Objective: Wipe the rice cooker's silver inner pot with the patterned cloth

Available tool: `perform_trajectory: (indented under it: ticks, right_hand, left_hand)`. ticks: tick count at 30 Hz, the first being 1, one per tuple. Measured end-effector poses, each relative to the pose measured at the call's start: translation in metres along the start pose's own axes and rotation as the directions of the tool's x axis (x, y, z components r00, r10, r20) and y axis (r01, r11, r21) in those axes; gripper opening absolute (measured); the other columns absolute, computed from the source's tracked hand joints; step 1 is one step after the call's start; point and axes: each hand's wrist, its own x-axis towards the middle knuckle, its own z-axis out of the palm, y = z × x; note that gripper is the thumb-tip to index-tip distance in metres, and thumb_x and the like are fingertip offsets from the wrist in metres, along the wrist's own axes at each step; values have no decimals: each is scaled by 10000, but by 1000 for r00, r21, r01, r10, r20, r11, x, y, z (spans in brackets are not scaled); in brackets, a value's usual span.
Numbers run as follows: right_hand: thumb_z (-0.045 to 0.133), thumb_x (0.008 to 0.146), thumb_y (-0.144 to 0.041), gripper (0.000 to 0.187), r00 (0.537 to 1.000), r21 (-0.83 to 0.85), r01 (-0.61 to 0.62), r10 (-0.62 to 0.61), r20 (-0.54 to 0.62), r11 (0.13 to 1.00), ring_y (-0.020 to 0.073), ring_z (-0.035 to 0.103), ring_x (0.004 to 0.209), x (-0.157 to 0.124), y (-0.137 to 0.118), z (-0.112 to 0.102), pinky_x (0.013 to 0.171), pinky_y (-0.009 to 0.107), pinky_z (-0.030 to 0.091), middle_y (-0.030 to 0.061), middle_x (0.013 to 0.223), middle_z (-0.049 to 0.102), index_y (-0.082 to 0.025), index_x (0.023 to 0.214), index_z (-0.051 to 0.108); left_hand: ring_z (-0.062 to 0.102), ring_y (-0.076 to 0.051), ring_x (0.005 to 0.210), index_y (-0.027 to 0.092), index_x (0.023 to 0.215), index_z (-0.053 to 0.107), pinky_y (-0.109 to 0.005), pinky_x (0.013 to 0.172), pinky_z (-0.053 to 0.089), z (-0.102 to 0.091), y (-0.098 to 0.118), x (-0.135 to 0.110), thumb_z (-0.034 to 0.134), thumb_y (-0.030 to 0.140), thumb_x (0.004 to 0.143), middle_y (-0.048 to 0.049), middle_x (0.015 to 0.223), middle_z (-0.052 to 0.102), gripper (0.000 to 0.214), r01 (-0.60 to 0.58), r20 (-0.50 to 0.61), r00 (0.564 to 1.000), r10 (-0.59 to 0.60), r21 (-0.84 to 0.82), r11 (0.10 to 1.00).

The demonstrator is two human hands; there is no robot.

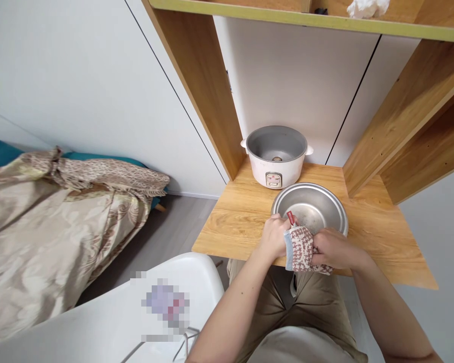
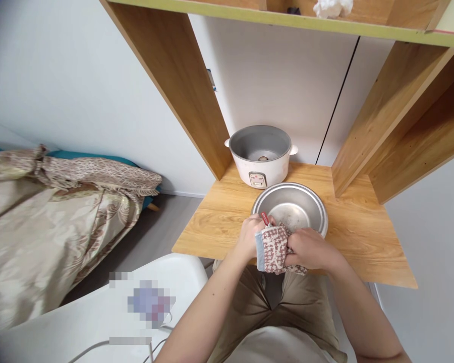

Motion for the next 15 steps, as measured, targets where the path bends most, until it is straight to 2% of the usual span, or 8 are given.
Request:
perform_trajectory:
  ticks: [5,10,15]
  right_hand:
    - [554,821,-513,363,995,-89,-96,96,-8,991,149,571,615,1,-8,3,526,281,225,42,707,669,-179,742,671]
    - [518,846,-547,413,993,-127,-115,109,-48,985,171,605,624,3,-15,8,534,282,244,70,725,692,-182,744,681]
    - [528,848,-519,383,995,-95,-70,63,-80,993,143,547,582,3,-11,10,533,278,222,51,706,683,-184,731,672]
  left_hand:
    - [508,-137,495,183,744,604,-309,645,349,1,0,1,540,281,807,11,533,596,133,11,20,1000,-12,83,996]
    - [435,-129,456,186,701,608,-293,613,340,2,-1,3,491,242,847,13,477,547,195,74,54,995,-81,114,991]
    - [446,-146,489,194,728,631,-297,601,338,3,-3,2,511,304,830,4,493,547,191,45,50,997,-51,114,992]
